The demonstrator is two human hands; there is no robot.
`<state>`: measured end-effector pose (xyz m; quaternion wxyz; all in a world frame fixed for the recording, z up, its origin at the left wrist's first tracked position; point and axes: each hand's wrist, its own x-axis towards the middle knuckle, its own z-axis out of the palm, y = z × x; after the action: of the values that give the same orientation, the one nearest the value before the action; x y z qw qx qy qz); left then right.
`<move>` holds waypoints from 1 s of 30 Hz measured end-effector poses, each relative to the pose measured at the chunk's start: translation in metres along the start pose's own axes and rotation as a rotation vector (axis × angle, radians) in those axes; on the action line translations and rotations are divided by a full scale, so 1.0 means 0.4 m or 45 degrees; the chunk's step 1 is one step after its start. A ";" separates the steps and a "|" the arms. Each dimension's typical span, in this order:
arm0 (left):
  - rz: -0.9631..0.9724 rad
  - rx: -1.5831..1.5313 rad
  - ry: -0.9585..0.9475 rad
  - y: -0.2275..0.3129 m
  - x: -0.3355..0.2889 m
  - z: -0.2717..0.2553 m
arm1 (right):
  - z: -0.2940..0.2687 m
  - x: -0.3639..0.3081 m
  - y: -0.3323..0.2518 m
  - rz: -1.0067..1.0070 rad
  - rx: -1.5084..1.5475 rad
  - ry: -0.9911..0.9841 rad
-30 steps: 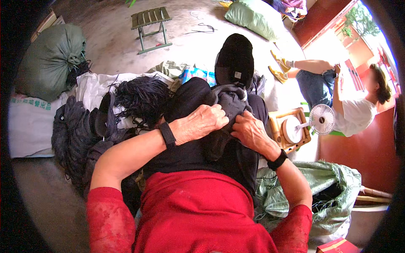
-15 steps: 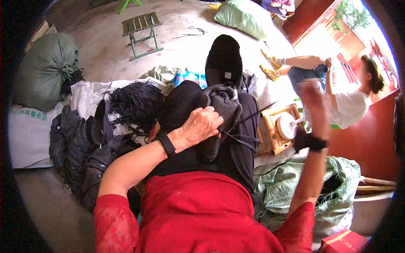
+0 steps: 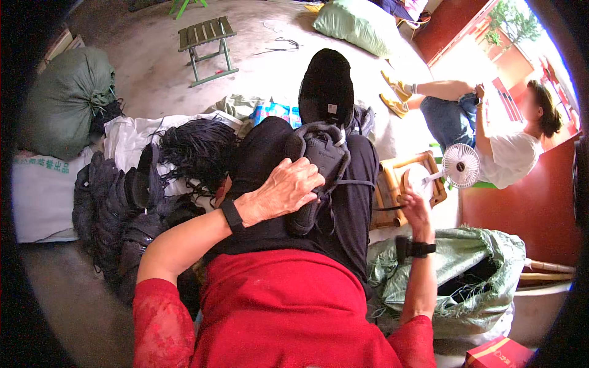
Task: Lace up a black shoe while sitting on the floor.
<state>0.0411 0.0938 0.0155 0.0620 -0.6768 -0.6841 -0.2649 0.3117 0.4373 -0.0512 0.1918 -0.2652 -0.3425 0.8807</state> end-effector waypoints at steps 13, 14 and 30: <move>-0.135 -0.060 0.018 0.027 0.014 0.024 | 0.517 -0.058 0.130 0.064 -1.577 -0.446; -0.139 -0.025 0.067 0.033 0.016 0.028 | 0.532 -0.061 0.126 0.086 -1.575 -0.431; 0.170 0.202 0.040 -0.008 -0.012 -0.049 | 0.552 -0.187 -0.244 -1.143 -1.070 0.051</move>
<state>0.0330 0.0809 0.0292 0.1437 -0.7096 -0.6552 -0.2157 0.2537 0.3551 0.1807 0.4294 -0.1645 -0.7348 0.4986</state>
